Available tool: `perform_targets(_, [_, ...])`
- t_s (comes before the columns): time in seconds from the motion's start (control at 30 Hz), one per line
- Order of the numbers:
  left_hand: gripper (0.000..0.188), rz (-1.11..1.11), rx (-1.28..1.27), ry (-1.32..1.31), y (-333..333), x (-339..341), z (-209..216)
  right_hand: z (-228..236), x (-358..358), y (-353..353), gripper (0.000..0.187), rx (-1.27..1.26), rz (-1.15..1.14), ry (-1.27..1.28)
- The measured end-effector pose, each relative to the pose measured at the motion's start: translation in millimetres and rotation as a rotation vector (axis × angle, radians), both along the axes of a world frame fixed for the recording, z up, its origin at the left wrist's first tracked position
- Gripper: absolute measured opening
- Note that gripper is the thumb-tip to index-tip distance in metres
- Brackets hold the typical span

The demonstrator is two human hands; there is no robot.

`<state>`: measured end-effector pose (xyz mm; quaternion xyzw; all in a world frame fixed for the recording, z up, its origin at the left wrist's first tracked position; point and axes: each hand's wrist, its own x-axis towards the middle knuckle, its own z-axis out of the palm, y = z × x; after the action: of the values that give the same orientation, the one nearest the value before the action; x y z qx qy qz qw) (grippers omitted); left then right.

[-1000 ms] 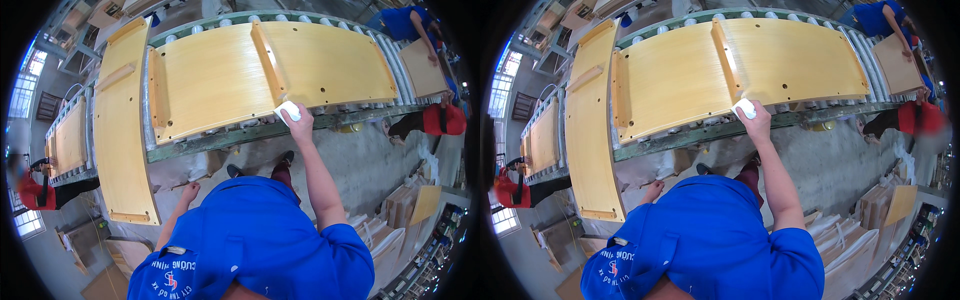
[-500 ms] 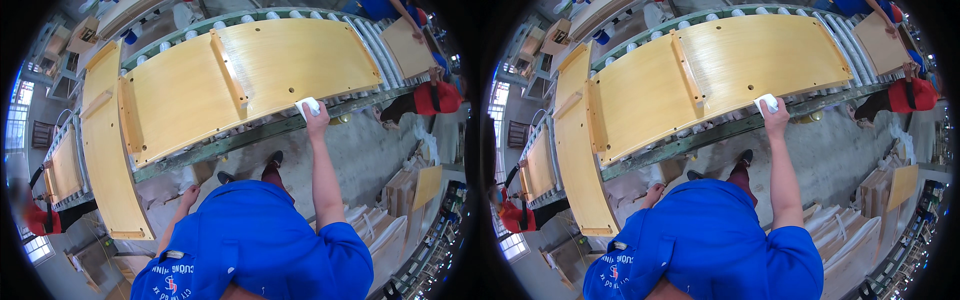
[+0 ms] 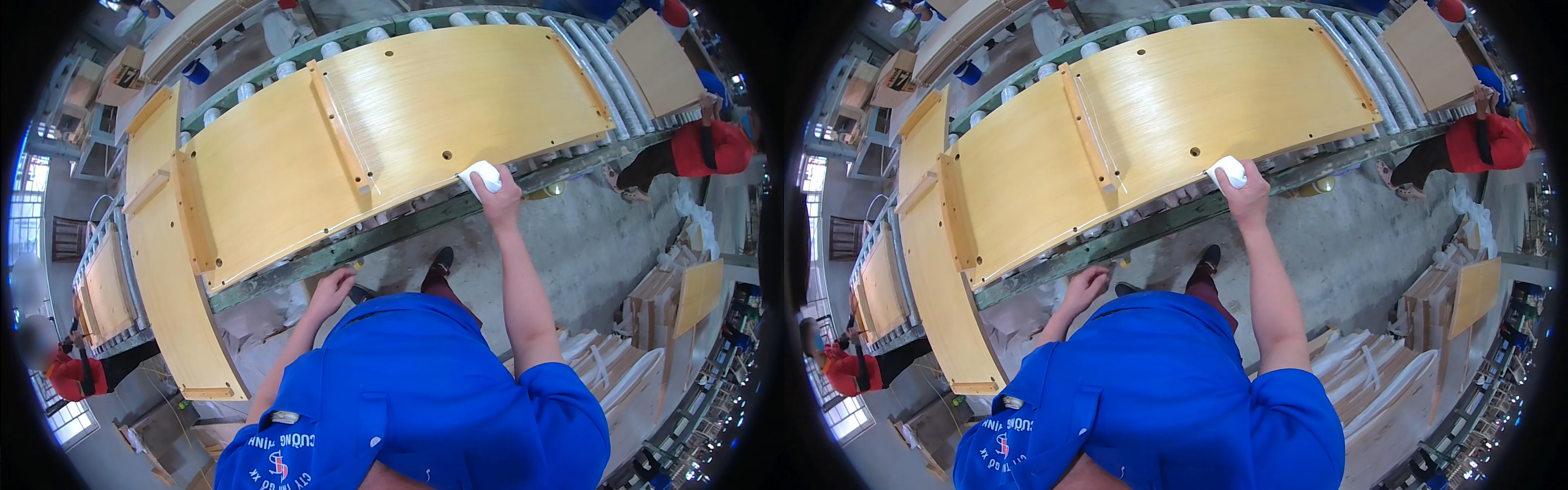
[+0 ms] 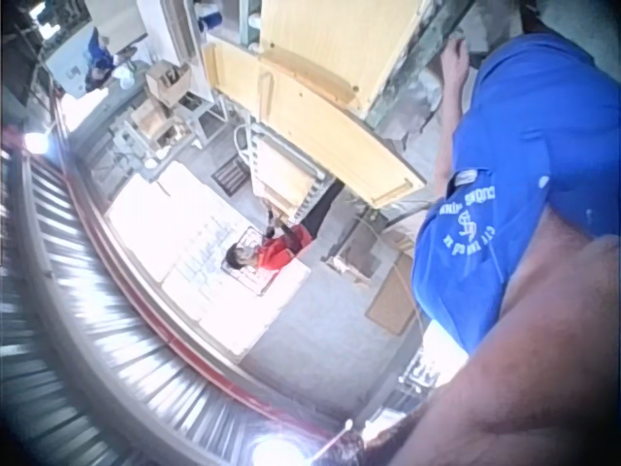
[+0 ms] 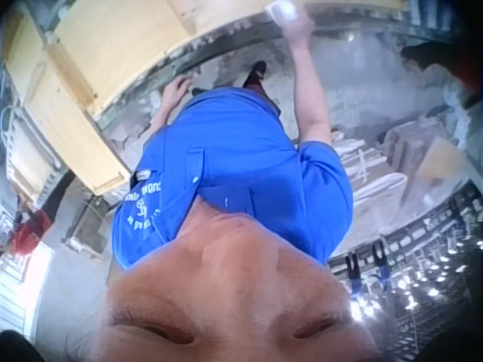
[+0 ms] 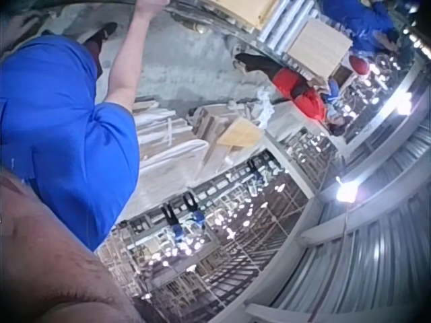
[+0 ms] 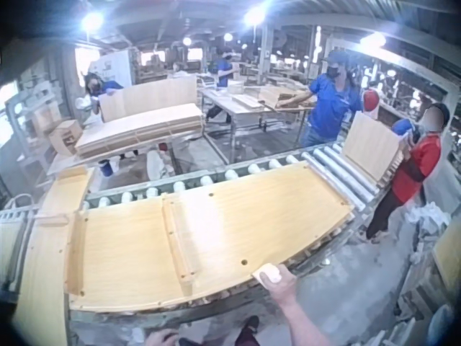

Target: The person wipes the surface of large yellow wooden panels with a white cloth while standing at a roller conveyor in a workshop. They move between panels, wipe different sections, and occasionally reposition the panels on the conveyor.

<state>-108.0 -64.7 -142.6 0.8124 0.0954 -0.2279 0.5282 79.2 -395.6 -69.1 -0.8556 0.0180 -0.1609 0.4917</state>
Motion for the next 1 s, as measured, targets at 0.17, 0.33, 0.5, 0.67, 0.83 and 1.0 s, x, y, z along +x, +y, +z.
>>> perform_targets(0.17, [0.022,-0.33,0.221,-0.609,-69,81,87,-1,11,-22,0.032,0.057,-0.008,-0.015])
perform_targets(0.33, [0.034,-0.386,0.56,-0.761,-113,140,107,-11,32,-68,0.034,0.037,-0.103,-0.013])
perform_targets(0.5, [0.056,-0.363,0.859,-0.684,-139,166,94,-13,55,-115,0.034,0.034,-0.156,-0.051])
perform_targets(0.67, [0.068,-0.33,0.954,-0.617,-158,177,84,-17,80,-172,0.033,-0.029,-0.25,-0.073])
perform_targets(0.83, [0.068,-0.271,0.97,-0.595,-170,181,78,-15,97,-207,0.034,-0.041,-0.258,-0.06])
perform_targets(1.0, [0.066,-0.266,0.974,-0.566,-173,181,79,-13,101,-214,0.033,-0.052,-0.228,-0.018])
